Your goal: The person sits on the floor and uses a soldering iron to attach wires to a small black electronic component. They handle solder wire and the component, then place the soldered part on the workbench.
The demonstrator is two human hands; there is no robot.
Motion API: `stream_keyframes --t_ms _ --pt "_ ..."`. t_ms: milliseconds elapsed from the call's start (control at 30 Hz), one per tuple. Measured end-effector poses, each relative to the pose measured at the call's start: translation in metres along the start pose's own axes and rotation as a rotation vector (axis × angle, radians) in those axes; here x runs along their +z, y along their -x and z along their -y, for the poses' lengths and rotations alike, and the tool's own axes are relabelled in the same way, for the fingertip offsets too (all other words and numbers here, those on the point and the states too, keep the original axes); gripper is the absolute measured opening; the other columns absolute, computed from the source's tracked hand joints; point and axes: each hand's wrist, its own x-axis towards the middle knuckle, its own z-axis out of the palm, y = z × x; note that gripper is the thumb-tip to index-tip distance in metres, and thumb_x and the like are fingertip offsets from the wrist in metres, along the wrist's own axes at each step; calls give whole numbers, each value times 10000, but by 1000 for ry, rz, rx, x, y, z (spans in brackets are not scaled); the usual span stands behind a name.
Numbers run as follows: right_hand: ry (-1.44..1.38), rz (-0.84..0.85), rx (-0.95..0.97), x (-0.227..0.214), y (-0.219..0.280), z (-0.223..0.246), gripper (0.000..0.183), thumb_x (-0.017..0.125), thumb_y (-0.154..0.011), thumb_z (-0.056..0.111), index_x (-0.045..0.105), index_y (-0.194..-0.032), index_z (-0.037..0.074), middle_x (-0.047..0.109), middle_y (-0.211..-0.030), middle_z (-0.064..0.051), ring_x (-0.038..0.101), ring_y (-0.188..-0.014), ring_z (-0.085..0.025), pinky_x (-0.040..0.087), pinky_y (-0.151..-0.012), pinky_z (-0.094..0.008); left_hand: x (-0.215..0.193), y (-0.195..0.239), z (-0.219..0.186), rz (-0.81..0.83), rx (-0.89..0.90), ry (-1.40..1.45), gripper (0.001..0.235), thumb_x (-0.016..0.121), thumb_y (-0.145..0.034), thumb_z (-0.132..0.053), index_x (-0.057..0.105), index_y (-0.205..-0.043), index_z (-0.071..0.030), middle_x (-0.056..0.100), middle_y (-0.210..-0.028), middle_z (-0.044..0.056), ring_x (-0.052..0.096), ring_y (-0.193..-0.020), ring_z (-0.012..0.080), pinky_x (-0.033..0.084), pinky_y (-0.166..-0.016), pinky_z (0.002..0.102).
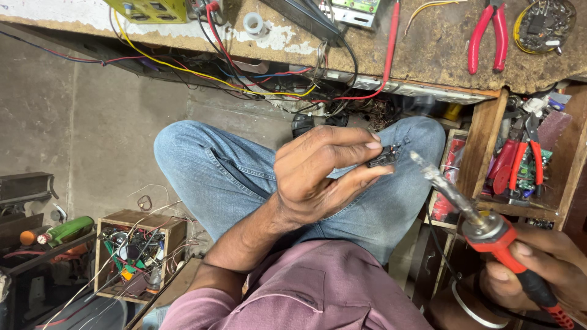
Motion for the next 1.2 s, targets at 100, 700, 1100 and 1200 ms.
stream_keyframes --t_ms 100,700,1100,1200 --pt "-188 -255 -42 23 18 -9 538 595 -1002 353 564 -1369 -38 702 -1060 -140 693 -927 -202 543 -846 -299 -6 3 10 4 122 -116 311 902 -812 -127 681 -1017 -52 691 -1056 139 711 -968 253 614 -772 355" --pt "-297 -431 -358 81 -34 27 476 732 -1105 348 513 -1343 -1 587 -1114 -150 700 -938 -288 646 -851 -371 -57 -5 179 77 -326 -706 270 830 -829 -184 664 -1023 -96 617 -1261 108 615 -1049 358 519 -798 478" --pt "-700 -516 -301 117 -72 78 305 685 -1109 217 555 -1252 -19 712 -1061 -262 725 -792 -319 634 -701 -383 -64 10 107 132 -306 339 211 827 -916 -63 701 -1085 -44 671 -1159 34 665 -1078 149 583 -960 318" --pt "-1046 -314 -158 117 -82 66 271 655 -1100 193 622 -1187 -62 724 -1024 -280 718 -757 -319 621 -661 -350 -58 25 70 244 -476 731 229 856 -844 -43 731 -1032 -6 686 -1189 82 622 -1008 133 496 -816 244"
